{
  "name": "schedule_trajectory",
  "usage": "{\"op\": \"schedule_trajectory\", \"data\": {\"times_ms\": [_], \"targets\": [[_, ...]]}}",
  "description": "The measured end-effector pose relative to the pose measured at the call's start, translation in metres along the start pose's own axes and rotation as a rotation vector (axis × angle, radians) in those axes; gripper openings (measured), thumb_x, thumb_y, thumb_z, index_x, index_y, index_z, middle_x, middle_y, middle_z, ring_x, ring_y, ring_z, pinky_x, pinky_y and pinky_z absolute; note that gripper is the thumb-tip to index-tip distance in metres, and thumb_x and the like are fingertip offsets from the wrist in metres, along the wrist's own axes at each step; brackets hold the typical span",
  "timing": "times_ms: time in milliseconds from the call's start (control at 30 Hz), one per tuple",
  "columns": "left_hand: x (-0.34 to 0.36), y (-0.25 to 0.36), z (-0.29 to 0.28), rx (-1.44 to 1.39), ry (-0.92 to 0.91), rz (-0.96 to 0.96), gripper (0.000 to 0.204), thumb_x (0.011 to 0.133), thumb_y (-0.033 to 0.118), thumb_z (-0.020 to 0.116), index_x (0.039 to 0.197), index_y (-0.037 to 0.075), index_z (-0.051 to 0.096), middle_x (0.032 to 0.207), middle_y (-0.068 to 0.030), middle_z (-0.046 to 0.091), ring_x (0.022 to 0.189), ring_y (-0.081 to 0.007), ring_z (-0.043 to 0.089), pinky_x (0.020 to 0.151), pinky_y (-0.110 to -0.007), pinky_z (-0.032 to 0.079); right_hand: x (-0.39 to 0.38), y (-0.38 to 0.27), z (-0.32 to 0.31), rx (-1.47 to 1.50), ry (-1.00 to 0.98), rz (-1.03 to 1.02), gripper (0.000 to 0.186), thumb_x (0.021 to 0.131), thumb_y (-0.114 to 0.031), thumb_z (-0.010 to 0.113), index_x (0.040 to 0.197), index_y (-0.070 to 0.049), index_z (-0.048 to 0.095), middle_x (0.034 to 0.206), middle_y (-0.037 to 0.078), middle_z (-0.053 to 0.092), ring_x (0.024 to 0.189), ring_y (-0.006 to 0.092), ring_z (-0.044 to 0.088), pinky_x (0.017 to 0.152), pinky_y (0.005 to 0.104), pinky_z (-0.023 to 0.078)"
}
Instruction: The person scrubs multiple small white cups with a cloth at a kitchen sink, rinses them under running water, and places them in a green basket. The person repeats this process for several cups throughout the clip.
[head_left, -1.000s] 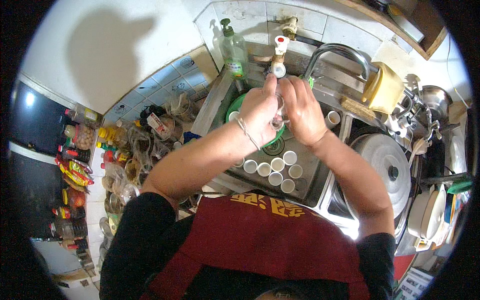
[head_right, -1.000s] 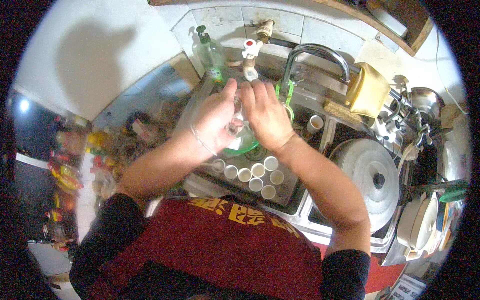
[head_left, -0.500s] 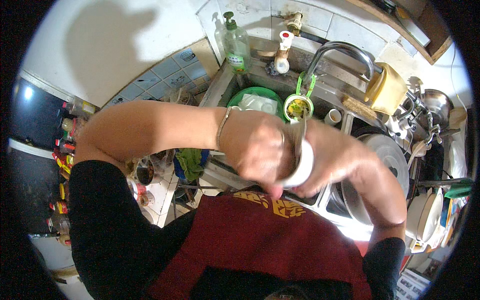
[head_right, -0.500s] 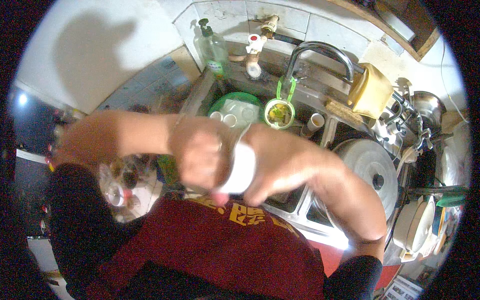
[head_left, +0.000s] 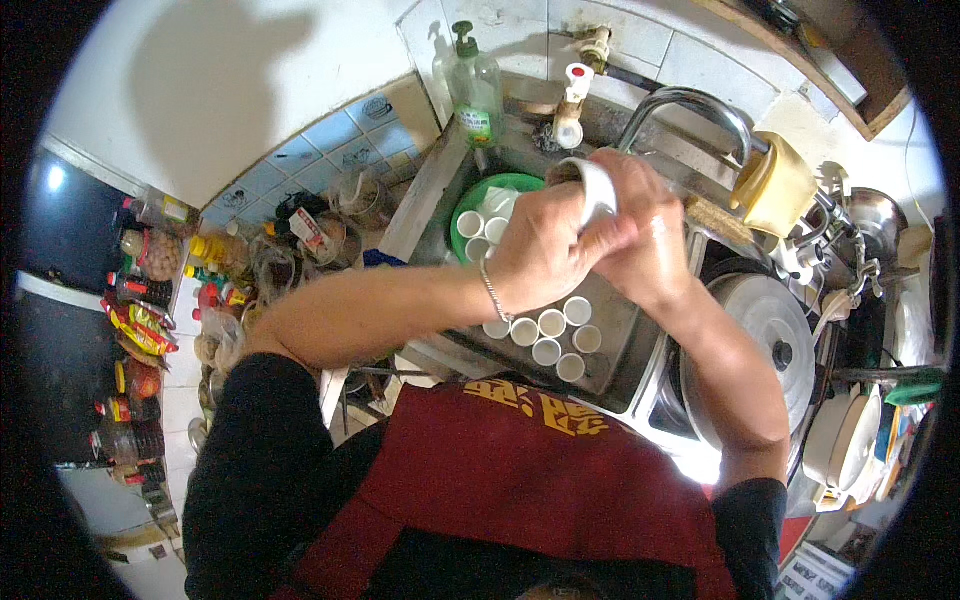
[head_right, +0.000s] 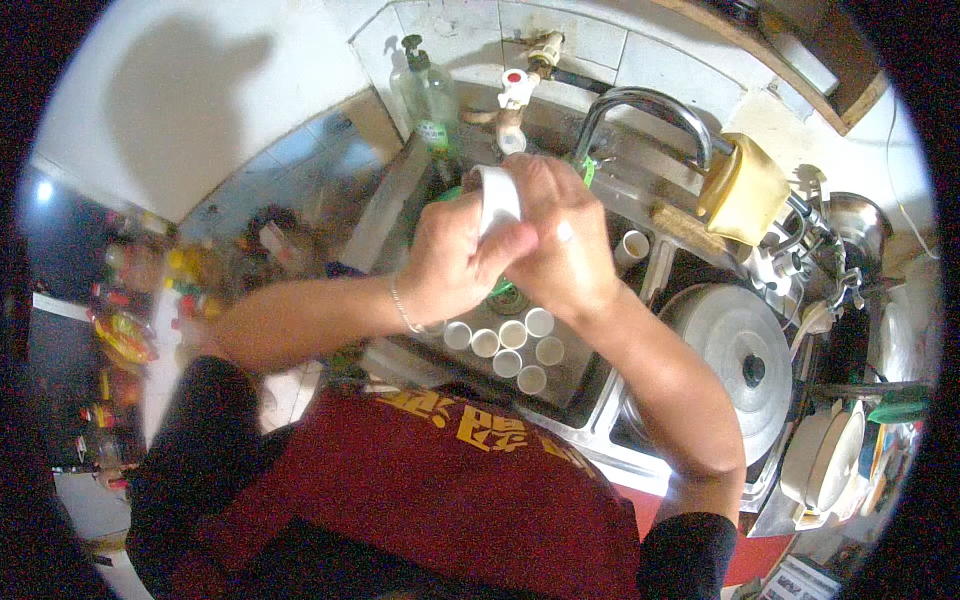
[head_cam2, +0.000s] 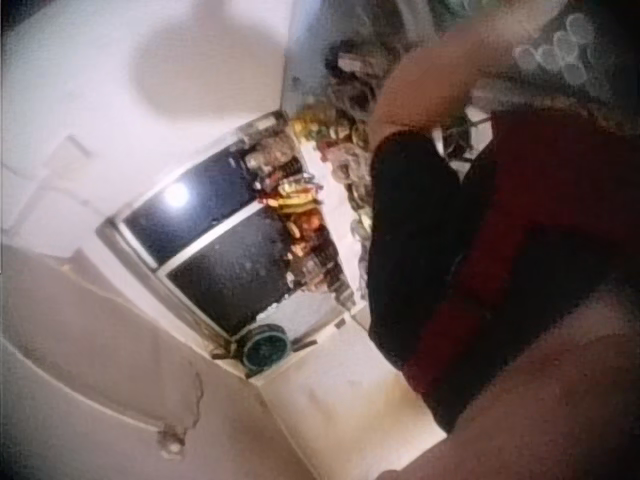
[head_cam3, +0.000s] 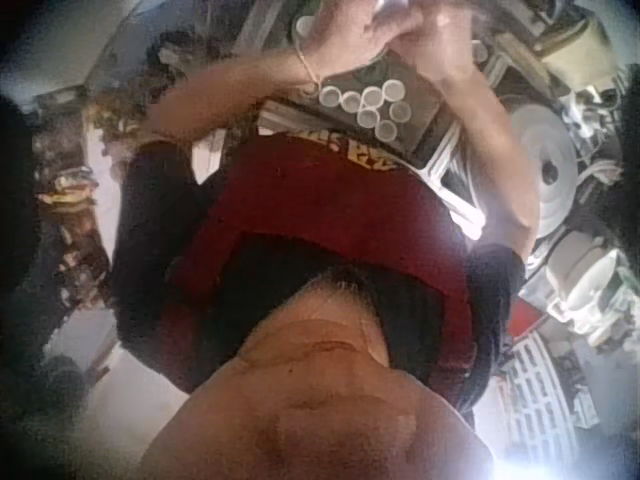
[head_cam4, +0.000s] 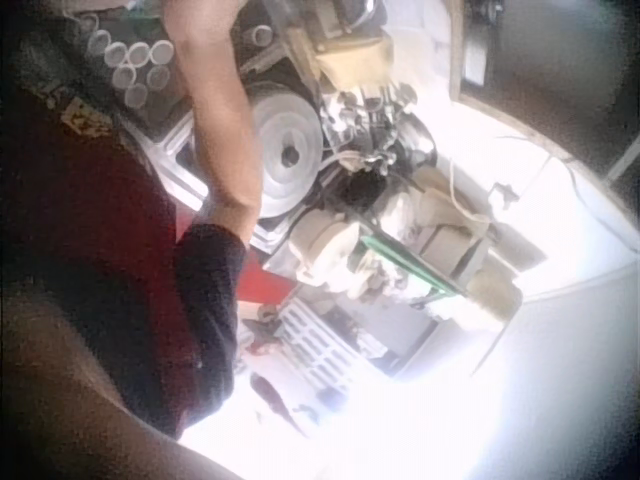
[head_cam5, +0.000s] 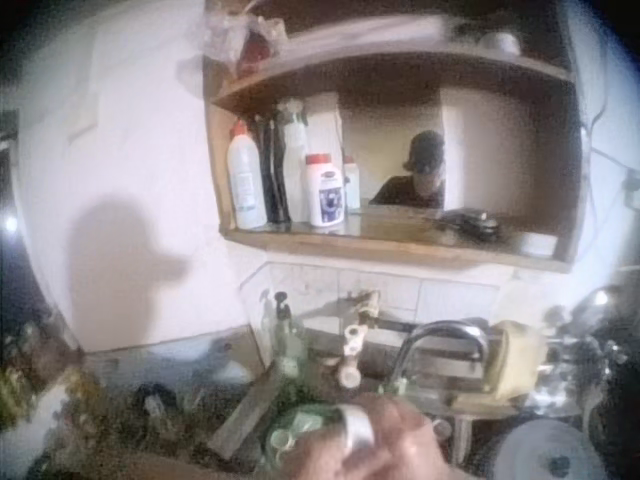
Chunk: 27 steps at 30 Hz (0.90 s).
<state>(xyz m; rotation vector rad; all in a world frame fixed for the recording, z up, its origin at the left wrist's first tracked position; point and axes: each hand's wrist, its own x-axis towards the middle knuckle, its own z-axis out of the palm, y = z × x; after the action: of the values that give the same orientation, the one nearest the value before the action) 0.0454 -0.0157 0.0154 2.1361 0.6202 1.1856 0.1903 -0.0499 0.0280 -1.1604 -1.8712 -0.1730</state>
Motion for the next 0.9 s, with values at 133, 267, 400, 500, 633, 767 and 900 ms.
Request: {"op": "schedule_trajectory", "data": {"times_ms": [133,267,400,500,633,767,900], "targets": [[0.024,-0.009,-0.042,0.079,-0.225,0.847,0.042,0.088,0.048,0.065,0.083,0.007,0.066,0.075,-0.006,0.066,0.066,-0.0242,0.067,0.062,-0.036,0.06,0.015,-0.034,-0.03,0.413,-0.391,0.372,0.063,0.055,-0.015,0.087,0.11,0.002,0.063,0.1,0.015,0.07,0.093,0.0233,0.07,0.086,0.0347,0.054],[0.071,0.022,-0.07,0.185,-0.893,1.45,0.018,0.082,0.027,0.069,0.073,0.014,0.063,0.071,0.0031,0.062,0.067,-0.013,0.065,0.056,-0.03,0.057,0.013,-0.045,-0.053,0.914,-0.846,0.65,0.043,0.052,-0.004,0.083,0.093,-0.003,0.068,0.081,0.005,0.068,0.072,0.0142,0.062,0.07,0.0285,0.053],[0.08,0.024,-0.06,0.128,-1.069,1.688,0.016,0.081,0.029,0.06,0.069,0.021,0.054,0.072,0.0083,0.055,0.067,-0.0104,0.058,0.053,-0.029,0.044,0.005,-0.039,-0.027,1.19,-1.071,0.803,0.049,0.045,0.002,0.084,0.092,-0.005,0.069,0.081,0.001,0.067,0.082,0.0151,0.063,0.077,0.0322,0.051],[0.061,0.009,-0.065,0.145,-1.266,1.206,0.026,0.085,0.037,0.061,0.07,0.016,0.055,0.076,0.0024,0.06,0.068,-0.0178,0.063,0.056,-0.036,0.049,-0.017,-0.024,-0.005,1.261,-1.026,0.933,0.045,0.047,0.002,0.08,0.091,-0.005,0.069,0.082,0.001,0.067,0.077,0.014,0.062,0.071,0.0275,0.05],[0.017,-0.01,-0.063,0.098,-0.918,0.535,0.044,0.09,0.049,0.062,0.085,0.005,0.06,0.082,-0.0122,0.065,0.073,-0.0304,0.067,0.064,-0.043,0.055,-0.014,-0.03,-0.001,0.632,-0.551,0.481,0.047,0.058,-0.007,0.078,0.103,0.0,0.065,0.087,0.014,0.069,0.081,0.0249,0.069,0.076,0.0369,0.055],[0.013,-0.013,-0.016,-0.082,-0.393,-0.495,0.042,0.098,0.041,0.057,0.082,0.002,0.065,0.069,-0.008,0.063,0.063,-0.0233,0.062,0.056,-0.037,0.045,-0.025,-0.003,0.032,0.073,-0.156,0.274,0.045,0.066,-0.001,0.068,0.109,0.002,0.058,0.097,0.023,0.064,0.086,0.0429,0.065,0.077,0.0482,0.054],[0.026,0.0,-0.01,-0.575,0.043,-0.973,0.039,0.099,0.043,0.056,0.086,0.008,0.067,0.07,0.002,0.061,0.058,-0.0083,0.051,0.049,-0.027,0.037,-0.034,0.023,0.061,-0.034,0.077,0.321,0.05,0.063,0.0,0.074,0.11,0.0,0.057,0.099,0.021,0.064,0.091,0.0418,0.064,0.079,0.0472,0.054]]}}
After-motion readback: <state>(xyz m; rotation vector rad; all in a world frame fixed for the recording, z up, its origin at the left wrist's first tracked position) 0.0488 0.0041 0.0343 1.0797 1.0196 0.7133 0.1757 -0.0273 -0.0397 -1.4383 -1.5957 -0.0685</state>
